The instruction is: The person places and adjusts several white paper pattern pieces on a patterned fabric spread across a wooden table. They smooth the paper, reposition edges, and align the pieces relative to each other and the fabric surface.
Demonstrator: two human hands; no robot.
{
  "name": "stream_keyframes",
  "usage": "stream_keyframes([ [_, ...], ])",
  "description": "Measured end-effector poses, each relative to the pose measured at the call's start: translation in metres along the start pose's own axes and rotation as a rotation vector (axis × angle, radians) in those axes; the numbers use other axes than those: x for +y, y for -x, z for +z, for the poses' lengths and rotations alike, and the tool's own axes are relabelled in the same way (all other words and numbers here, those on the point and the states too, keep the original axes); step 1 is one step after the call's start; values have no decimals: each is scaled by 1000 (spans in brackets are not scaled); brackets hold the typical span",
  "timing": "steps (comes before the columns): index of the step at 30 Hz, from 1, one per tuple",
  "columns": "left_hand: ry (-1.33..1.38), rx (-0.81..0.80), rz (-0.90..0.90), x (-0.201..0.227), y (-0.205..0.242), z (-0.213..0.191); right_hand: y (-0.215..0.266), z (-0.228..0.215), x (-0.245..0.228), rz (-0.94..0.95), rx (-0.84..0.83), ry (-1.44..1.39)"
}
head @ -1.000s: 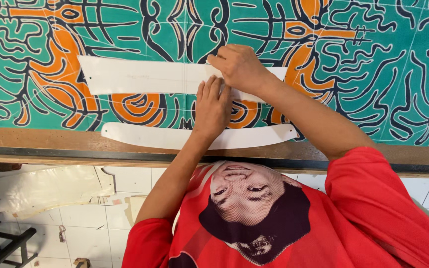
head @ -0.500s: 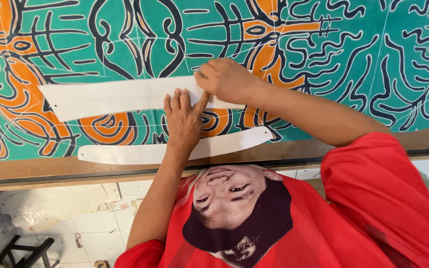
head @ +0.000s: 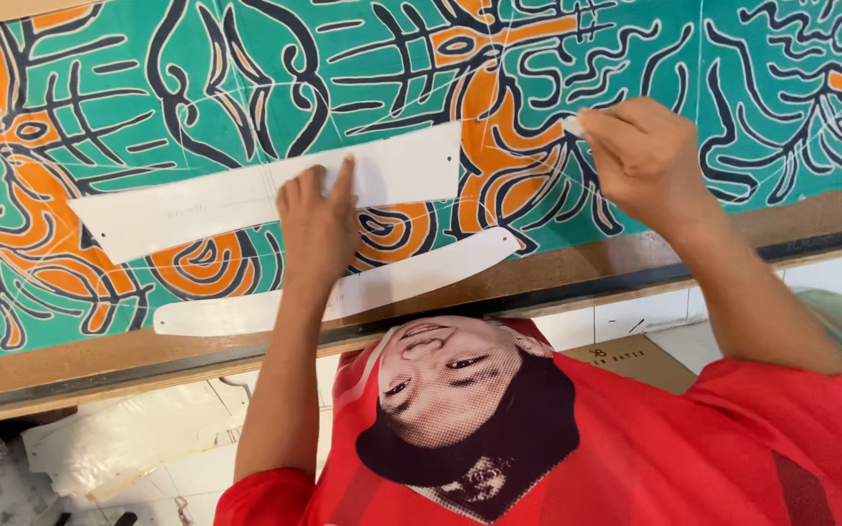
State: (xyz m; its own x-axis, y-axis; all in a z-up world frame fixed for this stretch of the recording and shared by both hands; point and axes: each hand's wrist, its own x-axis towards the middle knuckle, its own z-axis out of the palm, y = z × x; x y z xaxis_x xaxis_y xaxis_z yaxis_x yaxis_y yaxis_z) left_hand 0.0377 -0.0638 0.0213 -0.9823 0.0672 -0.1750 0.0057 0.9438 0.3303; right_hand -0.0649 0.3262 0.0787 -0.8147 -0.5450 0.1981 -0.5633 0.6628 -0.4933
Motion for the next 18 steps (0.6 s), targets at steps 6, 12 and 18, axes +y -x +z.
stream_keyframes([
  [6,-104,66,124,-52,-7,-39,112,44,-28,969,241,-1231],
  [12,5,2,151,-61,-23,-48,164,104,-78,1067,315,-1818],
  [18,10,227,266,-68,12,-91,137,146,-131,793,17,-1008],
])
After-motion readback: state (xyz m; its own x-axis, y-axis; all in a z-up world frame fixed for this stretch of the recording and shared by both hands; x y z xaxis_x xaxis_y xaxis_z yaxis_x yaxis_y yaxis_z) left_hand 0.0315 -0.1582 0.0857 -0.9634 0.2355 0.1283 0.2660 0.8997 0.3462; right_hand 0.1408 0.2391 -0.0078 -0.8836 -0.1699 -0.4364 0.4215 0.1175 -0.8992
